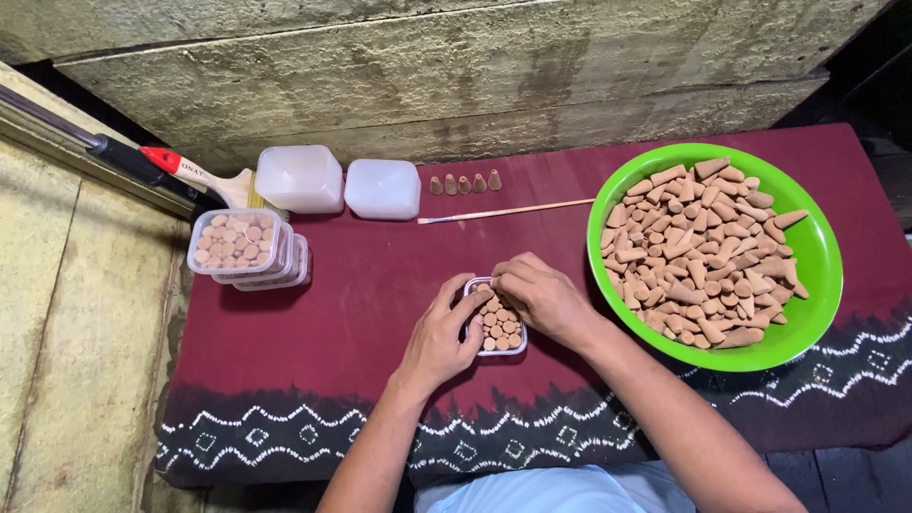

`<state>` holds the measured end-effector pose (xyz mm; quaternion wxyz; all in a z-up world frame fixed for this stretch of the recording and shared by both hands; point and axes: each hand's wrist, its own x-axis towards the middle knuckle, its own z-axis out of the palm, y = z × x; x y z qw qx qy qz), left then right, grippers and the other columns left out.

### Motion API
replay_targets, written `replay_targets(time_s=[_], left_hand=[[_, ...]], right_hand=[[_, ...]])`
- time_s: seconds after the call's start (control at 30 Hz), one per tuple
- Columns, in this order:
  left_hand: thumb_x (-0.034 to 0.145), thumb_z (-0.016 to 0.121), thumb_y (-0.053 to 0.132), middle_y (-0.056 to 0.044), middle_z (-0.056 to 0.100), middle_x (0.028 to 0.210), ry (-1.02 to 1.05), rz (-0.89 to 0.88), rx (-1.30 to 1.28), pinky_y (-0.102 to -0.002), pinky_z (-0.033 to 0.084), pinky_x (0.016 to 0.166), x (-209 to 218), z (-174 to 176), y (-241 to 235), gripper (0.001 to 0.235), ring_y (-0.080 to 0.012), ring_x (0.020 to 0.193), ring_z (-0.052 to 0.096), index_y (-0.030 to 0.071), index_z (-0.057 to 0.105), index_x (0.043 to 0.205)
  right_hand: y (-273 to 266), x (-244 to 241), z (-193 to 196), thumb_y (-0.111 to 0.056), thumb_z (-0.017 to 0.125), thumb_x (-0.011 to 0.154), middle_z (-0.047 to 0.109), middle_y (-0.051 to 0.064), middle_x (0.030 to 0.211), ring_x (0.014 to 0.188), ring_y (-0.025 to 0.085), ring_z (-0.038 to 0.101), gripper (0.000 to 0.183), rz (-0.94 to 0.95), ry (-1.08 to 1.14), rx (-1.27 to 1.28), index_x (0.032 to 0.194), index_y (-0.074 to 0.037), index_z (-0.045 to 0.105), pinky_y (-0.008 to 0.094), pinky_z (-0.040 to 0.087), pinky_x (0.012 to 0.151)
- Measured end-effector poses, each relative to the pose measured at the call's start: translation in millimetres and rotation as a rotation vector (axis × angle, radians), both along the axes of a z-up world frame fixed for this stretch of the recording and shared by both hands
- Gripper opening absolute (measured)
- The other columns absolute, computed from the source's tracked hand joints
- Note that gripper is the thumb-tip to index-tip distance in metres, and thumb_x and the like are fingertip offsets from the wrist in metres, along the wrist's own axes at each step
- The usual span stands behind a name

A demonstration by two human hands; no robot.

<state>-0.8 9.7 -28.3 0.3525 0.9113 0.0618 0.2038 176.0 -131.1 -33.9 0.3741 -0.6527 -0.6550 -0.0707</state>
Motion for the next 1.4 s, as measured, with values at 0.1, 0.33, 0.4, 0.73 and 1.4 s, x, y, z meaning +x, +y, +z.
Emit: replay_targets(time_s=[0.1,0.33,0.4,0.73,1.4], left_hand=[[0.091,0.056,0.014,-0.021,0.053,0.133,-0.004,-0.009,0.000,-0.052,0.051,0.098,-1,5,-1,0.036,-0.0455,0.122,0.059,0.014,0.065,0.125],[0.088,0.055,0.013,-0.020,0.054,0.128,0.013,-0.016,-0.012,-0.051,0.051,0.098,-1,2,-1,0.044,-0.0444,0.119,0.060,0.015,0.061,0.132],[0.088,0.054,0.013,-0.020,0.054,0.127,0.030,-0.022,-0.001,-0.052,0.051,0.097,-1,5,-1,0.046,-0.0444,0.117,0.060,0.015,0.060,0.134],[0.088,0.051,0.013,-0.022,0.054,0.124,0.097,-0.014,-0.016,-0.051,0.050,0.096,-1,16,-4,0.052,-0.0461,0.114,0.060,0.015,0.057,0.139],[0.092,0.045,0.004,-0.016,0.056,0.091,-0.141,0.089,-0.180,-0.044,0.053,0.079,0,9,-13,0.048,-0.0389,0.086,0.060,0.007,0.056,0.139]], right_hand=[[1,1,-9,-0.012,0.065,0.100,0.072,0.007,0.098,0.093,0.029,0.070,0.009,-0.013,0.017,-0.017,0.092,-0.010,0.064,0.039,0.060,0.080],[-7,3,2,-0.010,0.071,0.096,0.073,0.007,0.100,0.093,0.030,0.072,0.005,-0.092,0.068,0.009,0.097,-0.009,0.066,0.039,0.061,0.080],[-10,-1,1,-0.010,0.070,0.095,0.072,0.008,0.101,0.093,0.030,0.073,0.006,-0.128,0.046,-0.026,0.099,-0.009,0.066,0.041,0.061,0.081],[-4,-8,-28,-0.011,0.070,0.095,0.069,0.006,0.101,0.097,0.028,0.070,0.006,-0.148,-0.066,-0.023,0.092,-0.010,0.065,0.038,0.060,0.082],[-7,-29,-15,-0.021,0.070,0.097,0.076,0.015,0.114,0.105,0.020,0.071,0.032,-0.335,1.204,-0.249,0.128,-0.014,0.073,0.040,0.061,0.085]])
